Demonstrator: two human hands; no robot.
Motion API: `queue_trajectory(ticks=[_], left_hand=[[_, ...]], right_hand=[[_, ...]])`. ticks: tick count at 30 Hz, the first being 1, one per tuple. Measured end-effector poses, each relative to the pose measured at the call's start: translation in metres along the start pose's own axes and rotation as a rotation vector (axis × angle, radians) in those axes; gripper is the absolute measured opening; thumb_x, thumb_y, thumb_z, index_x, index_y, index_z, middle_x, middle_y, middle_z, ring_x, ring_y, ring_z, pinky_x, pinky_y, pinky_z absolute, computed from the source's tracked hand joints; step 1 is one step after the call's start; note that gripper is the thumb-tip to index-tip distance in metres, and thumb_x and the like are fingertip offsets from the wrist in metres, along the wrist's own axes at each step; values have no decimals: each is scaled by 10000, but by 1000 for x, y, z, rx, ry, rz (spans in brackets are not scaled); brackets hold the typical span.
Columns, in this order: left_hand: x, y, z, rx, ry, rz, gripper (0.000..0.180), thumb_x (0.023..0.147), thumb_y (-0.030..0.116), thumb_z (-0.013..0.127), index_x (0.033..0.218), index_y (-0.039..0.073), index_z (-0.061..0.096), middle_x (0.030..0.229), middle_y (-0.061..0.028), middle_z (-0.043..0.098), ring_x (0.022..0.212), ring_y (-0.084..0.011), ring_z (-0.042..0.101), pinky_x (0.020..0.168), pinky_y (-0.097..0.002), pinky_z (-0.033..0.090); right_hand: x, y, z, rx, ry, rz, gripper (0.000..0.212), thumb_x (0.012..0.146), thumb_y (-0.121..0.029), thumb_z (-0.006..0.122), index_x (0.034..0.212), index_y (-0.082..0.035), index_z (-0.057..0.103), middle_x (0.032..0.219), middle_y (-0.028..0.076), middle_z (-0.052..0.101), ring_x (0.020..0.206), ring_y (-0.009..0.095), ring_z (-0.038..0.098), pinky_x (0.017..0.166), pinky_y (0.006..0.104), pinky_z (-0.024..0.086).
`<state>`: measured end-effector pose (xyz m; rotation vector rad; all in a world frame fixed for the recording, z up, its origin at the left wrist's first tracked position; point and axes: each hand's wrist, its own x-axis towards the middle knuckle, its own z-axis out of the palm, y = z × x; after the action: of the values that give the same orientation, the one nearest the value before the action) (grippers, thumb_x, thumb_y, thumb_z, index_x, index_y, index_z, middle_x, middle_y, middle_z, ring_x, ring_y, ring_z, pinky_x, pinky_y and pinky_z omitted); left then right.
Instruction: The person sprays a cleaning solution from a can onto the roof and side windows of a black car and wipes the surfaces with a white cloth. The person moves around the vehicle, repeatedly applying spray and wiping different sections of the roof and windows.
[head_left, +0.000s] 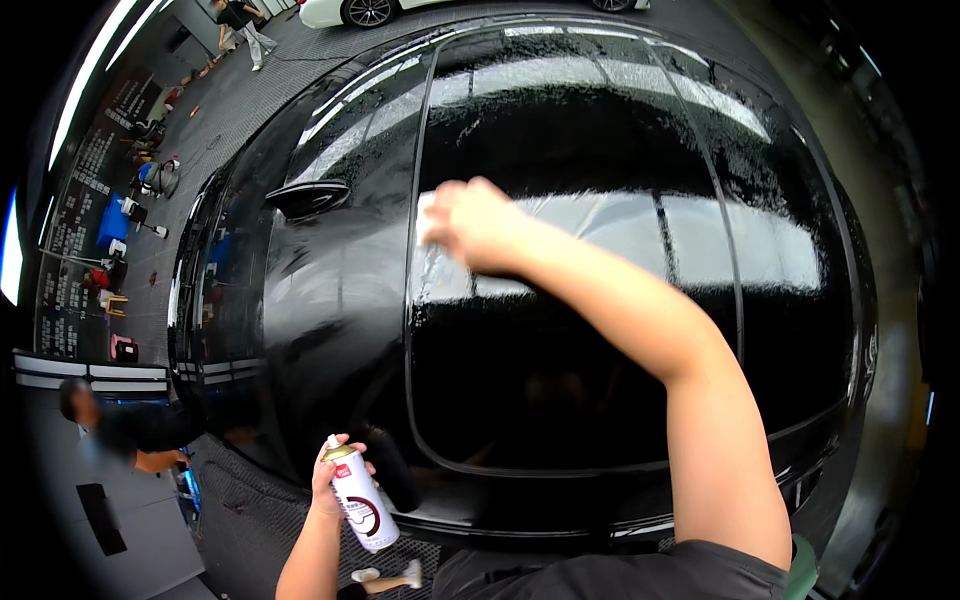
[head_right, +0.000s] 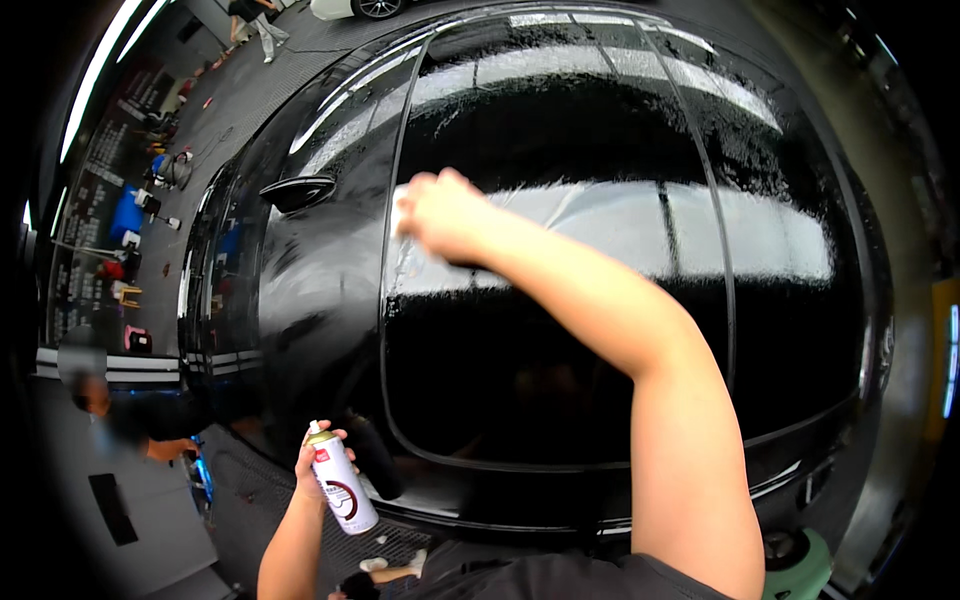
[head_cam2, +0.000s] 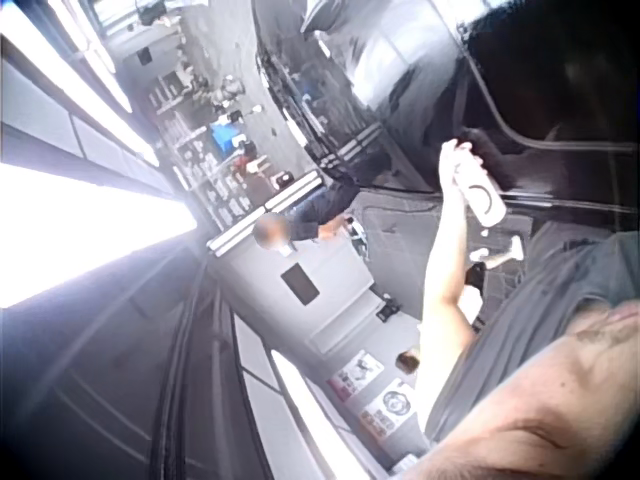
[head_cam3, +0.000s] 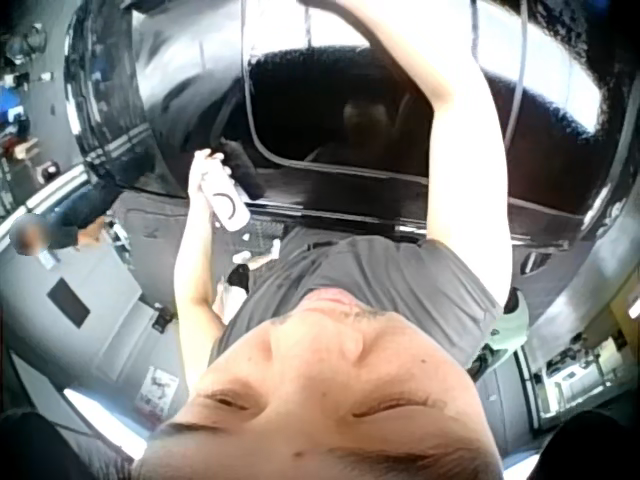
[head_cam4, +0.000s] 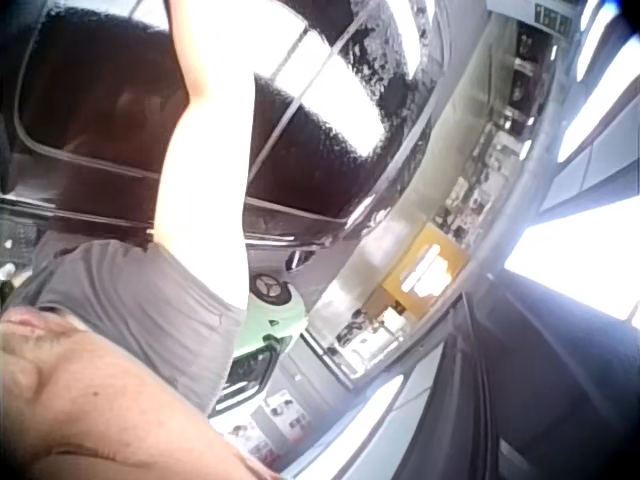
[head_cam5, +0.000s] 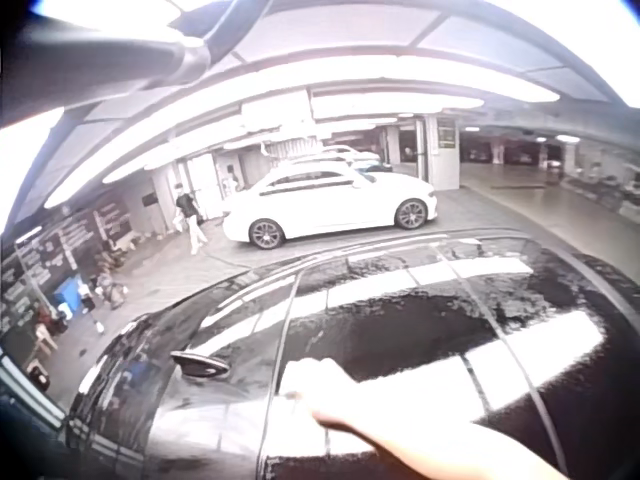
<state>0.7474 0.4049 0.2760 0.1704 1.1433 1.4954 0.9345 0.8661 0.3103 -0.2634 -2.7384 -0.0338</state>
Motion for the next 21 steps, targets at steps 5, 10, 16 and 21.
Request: queue_trajectory(ticks=[5,10,16,21], left_hand=[[14,10,7,70,-32,-23,607,837,381,716,1327,94,505,1178,-192,645,849,-336,721,669,-488,646],[1,5,9,32,16,2,618,831,380,723,1326,83,503,1175,-194,643,845,-338,720,664,-491,647],[14,8,9,66,-29,-3,626,828,376,723,1330,74,502,1156,-199,646,838,-338,721,661,-499,647],[3,-1,2,24,13,21,615,834,384,724,1317,75,503,1166,-197,643,832,-337,722,652,-485,650]], right_hand=[[-1,98,-6,-90,24,367,336,866,-135,593,1092,-319,762,1147,10,669,1120,253,618,839,428,528],[-18,-7,-3,214,-22,-75,255,897,-181,641,1104,-277,754,1238,43,677,1184,279,612,915,448,509],[-67,160,-35,-244,212,549,288,857,-140,600,1051,-287,755,1009,21,693,1010,265,664,787,402,548],[-55,-2,-21,45,67,28,280,881,-183,630,1127,-265,735,1176,10,686,1170,295,625,943,497,496]])
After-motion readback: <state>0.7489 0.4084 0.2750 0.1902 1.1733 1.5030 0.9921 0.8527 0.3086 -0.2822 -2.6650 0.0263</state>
